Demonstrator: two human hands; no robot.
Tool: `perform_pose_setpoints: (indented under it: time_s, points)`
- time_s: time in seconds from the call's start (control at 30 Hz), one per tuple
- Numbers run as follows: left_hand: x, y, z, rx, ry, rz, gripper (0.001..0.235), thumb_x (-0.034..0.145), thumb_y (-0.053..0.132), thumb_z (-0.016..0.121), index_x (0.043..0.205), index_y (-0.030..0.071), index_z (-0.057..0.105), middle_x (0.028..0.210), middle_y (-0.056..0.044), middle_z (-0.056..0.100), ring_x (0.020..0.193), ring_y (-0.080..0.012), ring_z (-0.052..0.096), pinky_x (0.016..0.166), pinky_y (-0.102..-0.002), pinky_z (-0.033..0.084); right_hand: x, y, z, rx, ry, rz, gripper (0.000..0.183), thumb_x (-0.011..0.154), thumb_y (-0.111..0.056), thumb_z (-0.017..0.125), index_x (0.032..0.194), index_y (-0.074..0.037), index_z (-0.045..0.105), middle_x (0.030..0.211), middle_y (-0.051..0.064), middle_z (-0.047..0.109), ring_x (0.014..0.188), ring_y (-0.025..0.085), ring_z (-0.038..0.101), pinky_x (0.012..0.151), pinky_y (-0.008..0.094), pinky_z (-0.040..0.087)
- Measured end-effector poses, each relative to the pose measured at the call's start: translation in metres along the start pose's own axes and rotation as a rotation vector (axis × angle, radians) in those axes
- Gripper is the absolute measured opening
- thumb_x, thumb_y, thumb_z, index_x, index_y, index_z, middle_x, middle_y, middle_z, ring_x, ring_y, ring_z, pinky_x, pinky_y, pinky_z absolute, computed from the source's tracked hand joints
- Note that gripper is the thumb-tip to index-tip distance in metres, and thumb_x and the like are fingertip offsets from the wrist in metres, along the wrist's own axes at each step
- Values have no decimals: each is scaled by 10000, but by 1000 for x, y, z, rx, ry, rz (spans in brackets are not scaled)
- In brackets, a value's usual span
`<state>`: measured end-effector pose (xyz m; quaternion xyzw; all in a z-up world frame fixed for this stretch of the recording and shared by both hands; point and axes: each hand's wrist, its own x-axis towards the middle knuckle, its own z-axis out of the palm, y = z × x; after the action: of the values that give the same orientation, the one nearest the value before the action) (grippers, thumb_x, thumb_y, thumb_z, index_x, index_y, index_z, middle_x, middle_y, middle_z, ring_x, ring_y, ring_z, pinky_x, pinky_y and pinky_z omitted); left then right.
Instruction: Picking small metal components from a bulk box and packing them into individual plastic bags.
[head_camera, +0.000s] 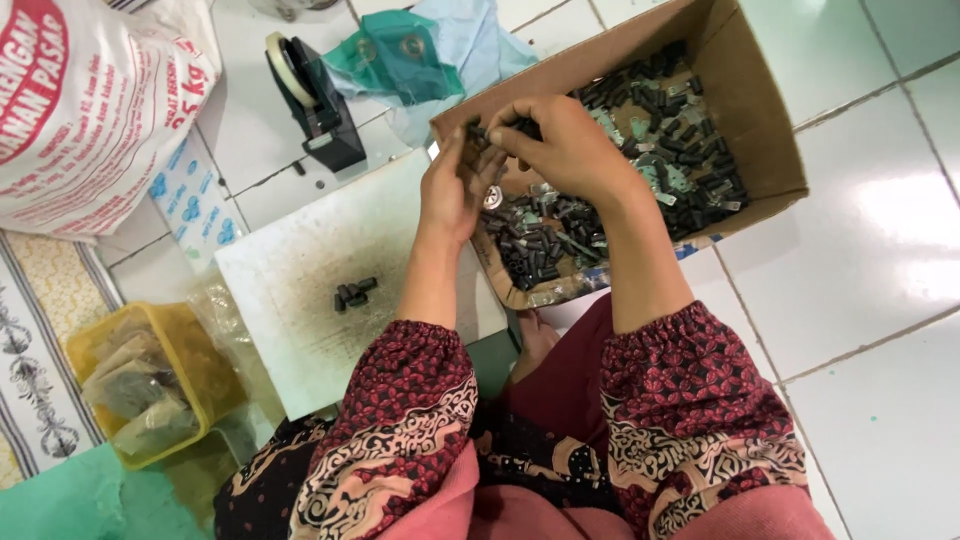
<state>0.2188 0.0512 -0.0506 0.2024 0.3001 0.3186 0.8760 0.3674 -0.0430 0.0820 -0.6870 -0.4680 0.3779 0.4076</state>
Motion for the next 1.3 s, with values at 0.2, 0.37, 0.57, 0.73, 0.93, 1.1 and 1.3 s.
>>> perform_pose_setpoints:
  time_s: [0.2,0.37,0.57,0.73,0.93,1.1,1.3]
  points:
    - [1,-11,-6,-129,27,-63,327,1061,208,541,1164,-95,611,1005,-198,676,893,-258,678,877,-363,595,3,-2,1,105,-67,-49,287,937,44,523,1170,51,692,943,96,743,759,144,695,663,257,586]
    - [-7,-6,-1,-134,-91,-79,362,1076,205,504,1252,-101,582,1150,-240,676,1058,-309,683,1010,-436,576,4,4,0,151,-70,-66,320,928,73,506,1190,76,689,962,114,753,764,154,721,666,254,614]
    - [-17,0,-14,-198,-341,-63,451,1120,210,457,1424,-123,481,1333,-265,616,1236,-342,627,1151,-416,491,6,0,6,78,-11,-64,253,927,30,583,1140,40,721,958,99,773,755,142,725,662,248,602]
    - [-20,-1,-11,-242,-405,-29,437,1132,168,436,1463,-117,447,1406,-262,548,1294,-308,582,1201,-408,450,4,-3,10,28,12,-70,306,843,107,608,1105,13,733,1020,93,781,863,161,745,734,270,607]
    - [-20,-2,-11,-272,-337,-26,317,1095,170,538,1288,-72,607,1295,-201,631,1245,-293,611,1153,-436,490,2,-7,16,-102,33,-232,338,852,125,582,1130,5,732,1074,119,766,880,222,734,775,320,585]
    - [-20,-4,-13,-270,-364,-2,383,1119,156,479,1380,-123,519,1370,-249,576,1285,-305,580,1204,-432,434,0,-14,15,-97,70,-237,393,781,151,547,1102,43,746,986,125,789,716,156,679,644,271,549]
    - [-22,-4,-11,-164,-213,-9,376,1097,162,506,1393,-68,535,1256,-207,629,1009,-208,659,919,-301,588,3,5,25,-321,88,-289,452,630,81,790,1068,-30,769,1009,134,697,767,266,636,678,358,540]
